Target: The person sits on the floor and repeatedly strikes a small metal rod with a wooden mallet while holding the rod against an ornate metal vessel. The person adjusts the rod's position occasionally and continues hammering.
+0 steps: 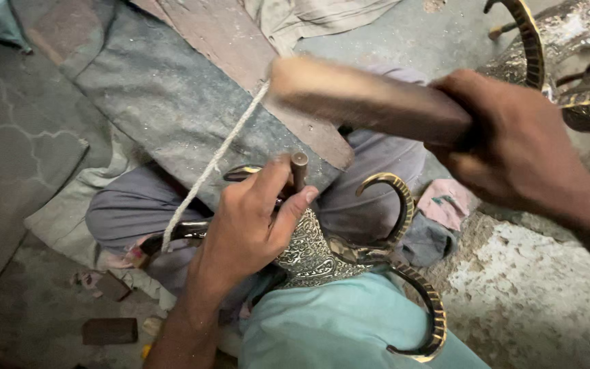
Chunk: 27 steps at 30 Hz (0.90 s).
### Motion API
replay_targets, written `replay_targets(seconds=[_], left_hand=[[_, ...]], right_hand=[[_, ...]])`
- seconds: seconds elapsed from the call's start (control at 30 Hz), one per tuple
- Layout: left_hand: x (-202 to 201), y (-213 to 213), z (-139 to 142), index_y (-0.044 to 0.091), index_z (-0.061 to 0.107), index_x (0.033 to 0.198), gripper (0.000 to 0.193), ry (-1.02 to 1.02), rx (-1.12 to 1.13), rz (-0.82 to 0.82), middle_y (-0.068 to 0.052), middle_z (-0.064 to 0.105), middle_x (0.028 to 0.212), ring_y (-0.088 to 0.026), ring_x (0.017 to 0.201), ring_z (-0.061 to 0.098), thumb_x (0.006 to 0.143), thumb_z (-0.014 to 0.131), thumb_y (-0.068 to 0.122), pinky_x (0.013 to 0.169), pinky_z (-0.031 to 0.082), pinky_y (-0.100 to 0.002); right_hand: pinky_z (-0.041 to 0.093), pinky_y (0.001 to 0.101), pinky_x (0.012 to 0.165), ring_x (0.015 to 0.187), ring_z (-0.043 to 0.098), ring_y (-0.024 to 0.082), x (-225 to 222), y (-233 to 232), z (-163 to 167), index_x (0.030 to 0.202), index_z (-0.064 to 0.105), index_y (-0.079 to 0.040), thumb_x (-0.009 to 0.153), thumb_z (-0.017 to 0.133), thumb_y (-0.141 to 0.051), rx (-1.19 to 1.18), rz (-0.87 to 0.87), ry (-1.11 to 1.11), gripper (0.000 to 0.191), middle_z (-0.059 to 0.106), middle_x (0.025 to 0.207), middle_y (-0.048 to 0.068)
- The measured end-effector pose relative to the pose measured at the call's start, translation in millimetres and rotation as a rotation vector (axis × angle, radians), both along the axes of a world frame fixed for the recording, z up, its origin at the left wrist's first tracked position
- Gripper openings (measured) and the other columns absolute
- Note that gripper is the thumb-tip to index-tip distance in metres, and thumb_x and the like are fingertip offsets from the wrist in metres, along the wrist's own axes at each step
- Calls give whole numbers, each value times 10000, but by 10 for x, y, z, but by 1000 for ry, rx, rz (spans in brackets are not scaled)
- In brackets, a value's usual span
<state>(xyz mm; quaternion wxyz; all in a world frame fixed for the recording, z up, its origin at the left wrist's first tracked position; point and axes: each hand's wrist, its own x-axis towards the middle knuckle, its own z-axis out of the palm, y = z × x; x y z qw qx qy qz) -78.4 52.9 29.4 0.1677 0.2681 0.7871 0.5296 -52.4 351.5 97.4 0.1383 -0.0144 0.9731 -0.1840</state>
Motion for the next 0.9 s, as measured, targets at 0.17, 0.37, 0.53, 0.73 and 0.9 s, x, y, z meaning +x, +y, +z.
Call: replay_targets(seconds=[0.17, 0.37, 0.53, 0.73, 0.9], left_hand=[[34, 20, -28, -7, 574, 1235, 295, 35, 22, 34, -190, 678, 885, -377, 795, 715, 1011, 685, 151, 658, 524, -424], [21, 31, -49, -4, 572, 1173, 265, -4, -11, 37, -173, 662, 807, -343, 698, 707, 994, 704, 142, 605, 510, -424], [24, 35, -45, 8, 559, 1136, 229, -16, 18, 46, -157, 674, 827, -323, 723, 723, 1009, 697, 140, 614, 521, -407], [24, 19, -42, 3, 563, 1207, 281, -5, 25, 52, -161, 665, 838, -321, 730, 710, 1003, 700, 139, 643, 528, -407], [33, 2, -49, 1, 574, 1229, 287, -49, 34, 64, -155, 646, 822, -313, 717, 697, 1006, 692, 137, 642, 525, -407]], right_hand=[[584, 386, 757, 863, 709, 250, -67, -45, -23, 1236, 544, -22, 798, 794, -220, -391, -102, -47, 542, 694, 954, 133], [586, 431, 754, 860, 706, 289, -164, -65, -48, 1147, 643, -68, 704, 800, -90, 54, 103, 87, 471, 708, 959, 138], [563, 431, 731, 840, 710, 285, -181, -87, -97, 1127, 680, -77, 824, 766, -7, 245, 234, 120, 322, 728, 933, 110], [547, 435, 720, 833, 709, 326, -176, -106, -59, 1078, 627, -27, 672, 749, 26, -5, -19, -83, 427, 704, 882, 174], [559, 400, 718, 822, 701, 289, -192, -186, -29, 1159, 587, -39, 748, 787, -70, -236, -83, -21, 458, 692, 937, 156]])
